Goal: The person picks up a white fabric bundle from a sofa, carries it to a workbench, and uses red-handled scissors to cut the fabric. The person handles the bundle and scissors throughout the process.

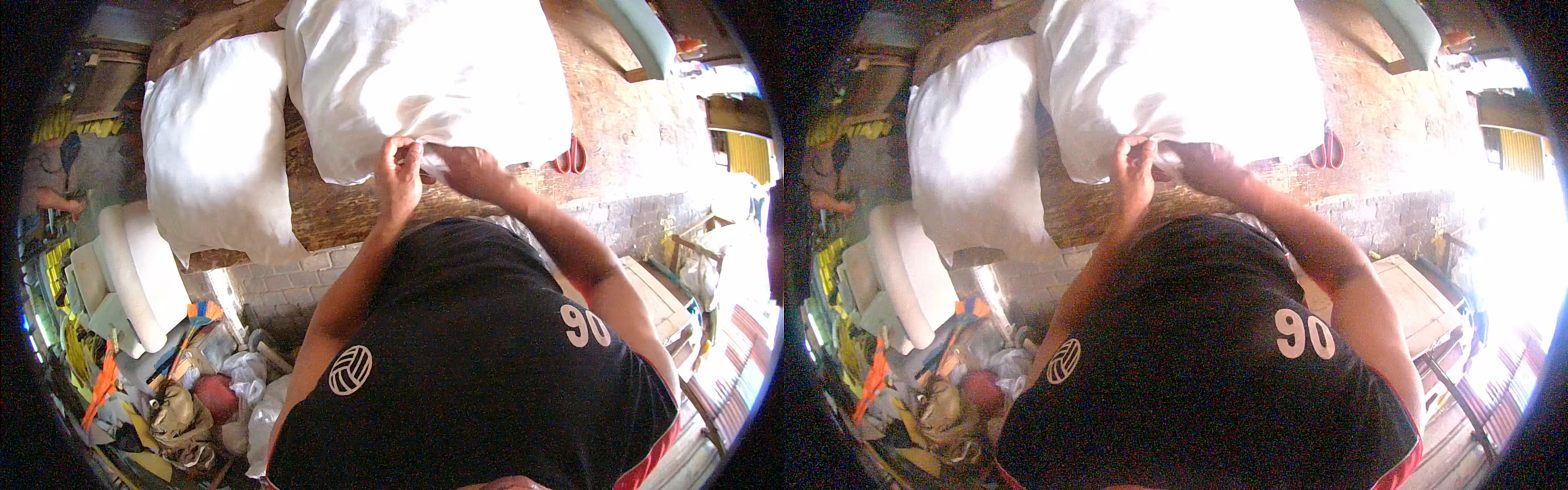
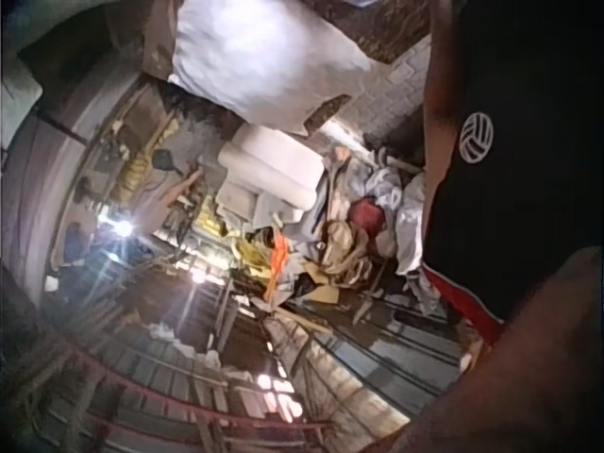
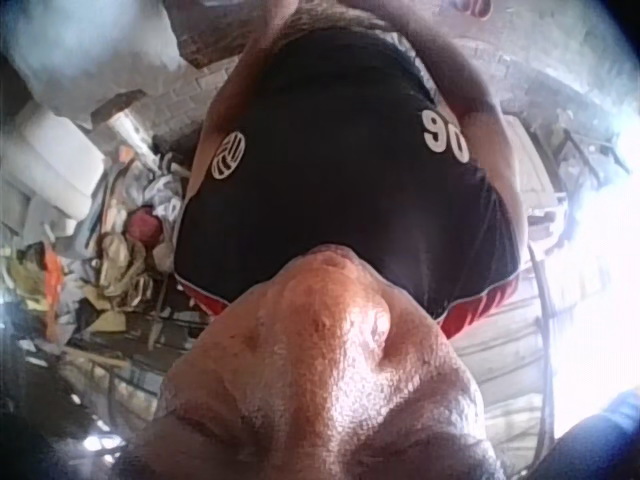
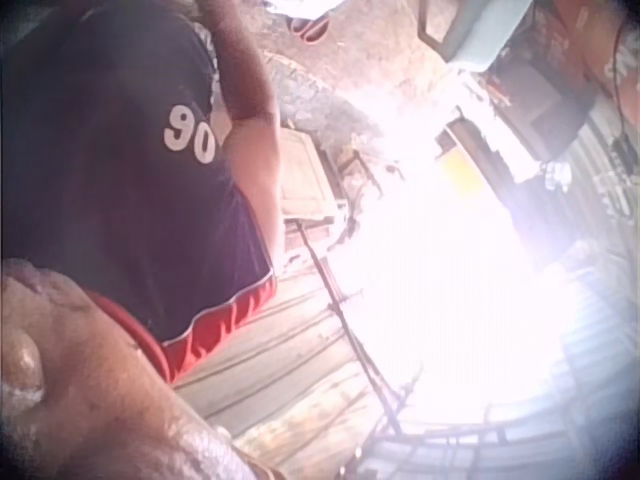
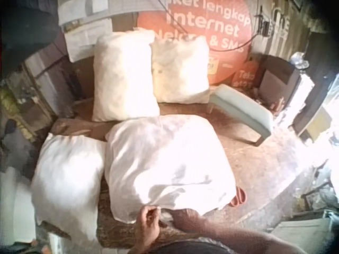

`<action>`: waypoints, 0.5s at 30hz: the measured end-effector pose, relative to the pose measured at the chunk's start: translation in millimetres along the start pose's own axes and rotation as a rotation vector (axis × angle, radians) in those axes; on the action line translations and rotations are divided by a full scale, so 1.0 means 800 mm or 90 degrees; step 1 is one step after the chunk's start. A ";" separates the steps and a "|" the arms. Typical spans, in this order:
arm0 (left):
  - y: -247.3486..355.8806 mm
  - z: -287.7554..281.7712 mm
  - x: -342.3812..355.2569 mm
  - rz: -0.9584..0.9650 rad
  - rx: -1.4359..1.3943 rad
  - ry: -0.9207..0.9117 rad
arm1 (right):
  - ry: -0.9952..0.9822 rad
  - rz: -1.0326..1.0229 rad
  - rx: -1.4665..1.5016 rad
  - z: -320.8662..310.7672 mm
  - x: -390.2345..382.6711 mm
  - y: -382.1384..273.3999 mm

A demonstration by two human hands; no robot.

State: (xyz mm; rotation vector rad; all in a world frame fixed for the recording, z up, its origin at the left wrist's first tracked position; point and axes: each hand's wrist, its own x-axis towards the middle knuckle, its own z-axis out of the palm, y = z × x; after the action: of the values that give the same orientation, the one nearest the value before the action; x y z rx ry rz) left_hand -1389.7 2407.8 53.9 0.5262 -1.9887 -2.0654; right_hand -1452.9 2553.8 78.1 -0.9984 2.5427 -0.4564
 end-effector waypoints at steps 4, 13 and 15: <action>-0.004 -0.018 -0.013 0.031 0.051 -0.002 | 0.061 -0.106 0.288 -0.012 -0.063 -0.023; -0.009 -0.045 -0.026 -0.178 -0.187 -0.016 | 0.276 0.142 0.368 -0.060 -0.100 0.028; -0.005 -0.049 -0.027 -0.171 -0.125 -0.001 | 0.438 0.314 0.247 -0.033 -0.098 0.094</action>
State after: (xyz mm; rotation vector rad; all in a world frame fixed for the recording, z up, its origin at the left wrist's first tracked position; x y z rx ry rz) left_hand -1353.8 2380.6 51.4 0.7860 -1.7712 -2.3853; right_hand -1455.2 2665.2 86.4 -0.0434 2.9496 -1.2398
